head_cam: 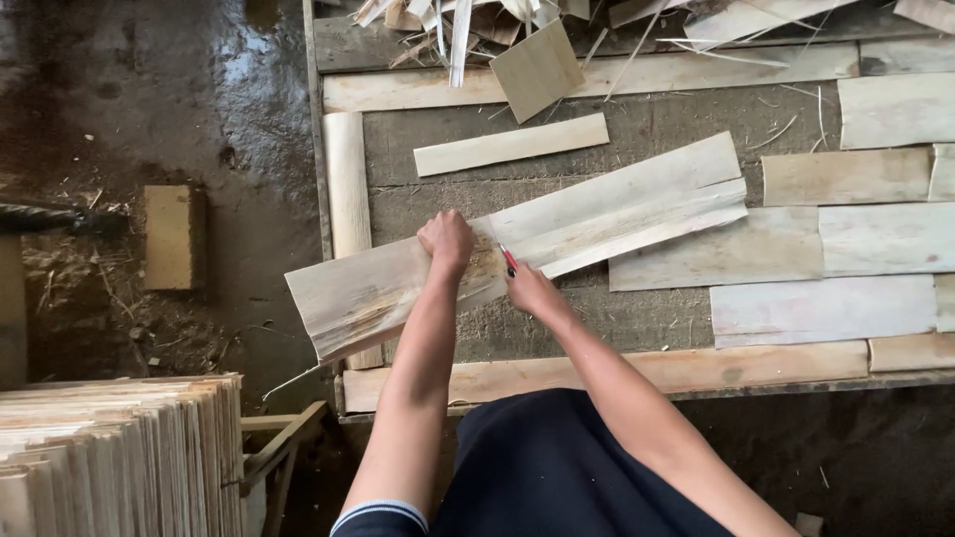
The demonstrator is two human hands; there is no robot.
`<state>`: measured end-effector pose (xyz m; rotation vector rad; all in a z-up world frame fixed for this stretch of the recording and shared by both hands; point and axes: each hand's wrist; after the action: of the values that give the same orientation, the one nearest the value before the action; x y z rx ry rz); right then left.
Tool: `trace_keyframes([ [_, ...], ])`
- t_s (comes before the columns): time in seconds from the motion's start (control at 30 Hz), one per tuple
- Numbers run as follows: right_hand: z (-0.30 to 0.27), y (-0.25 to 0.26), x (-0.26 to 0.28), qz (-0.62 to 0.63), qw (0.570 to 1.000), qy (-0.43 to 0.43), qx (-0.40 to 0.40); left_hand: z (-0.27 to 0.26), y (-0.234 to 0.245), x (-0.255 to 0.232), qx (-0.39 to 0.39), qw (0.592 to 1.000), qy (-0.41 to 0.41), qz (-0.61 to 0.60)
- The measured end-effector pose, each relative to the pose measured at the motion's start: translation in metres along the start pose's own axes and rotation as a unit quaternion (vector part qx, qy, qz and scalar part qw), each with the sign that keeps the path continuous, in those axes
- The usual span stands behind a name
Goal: Cutting thin wood veneer sheets to size using a utility knife and a wooden straight edge as a guide.
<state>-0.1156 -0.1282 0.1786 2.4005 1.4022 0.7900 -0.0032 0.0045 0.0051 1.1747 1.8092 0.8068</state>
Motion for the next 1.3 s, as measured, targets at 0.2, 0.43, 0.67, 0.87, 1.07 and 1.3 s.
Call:
trace_keyframes([
  [0.2, 0.011, -0.037, -0.035, 0.017, 1.0, 0.004, -0.018, 0.003, -0.012, 0.007, -0.015, 1.0, 0.001, 0.0],
  [0.43, 0.009, -0.042, -0.044, 0.036, 0.994, 0.006, -0.107, 0.016, -0.062, 0.044, -0.093, 0.993, -0.068, 0.041],
  [0.67, 0.005, -0.041, -0.048, -0.028, 0.995, -0.012, -0.091, -0.064, -0.003, 0.01, -0.09, 0.961, -0.259, 0.011],
  [0.87, 0.019, -0.061, -0.064, -0.052, 0.993, -0.005, -0.109, -0.066, -0.023, 0.01, 0.043, 0.969, -0.243, 0.029],
  [1.07, 0.02, -0.067, -0.069, -0.062, 0.992, 0.0, -0.107, -0.065, -0.029, 0.013, 0.045, 0.971, -0.233, 0.004],
  [1.3, 0.014, -0.075, -0.054, -0.059, 0.993, -0.014, -0.101, -0.061, -0.03, 0.01, 0.086, 0.971, -0.222, 0.03],
])
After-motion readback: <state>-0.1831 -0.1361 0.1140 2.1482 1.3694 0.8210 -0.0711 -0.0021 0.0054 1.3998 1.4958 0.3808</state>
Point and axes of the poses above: each hand's wrist, its own z-axis towards the middle knuckle, its own y-axis out of the back of the hand, x = y × z, and after that the axes turned 12 degrees about -z, right-handed
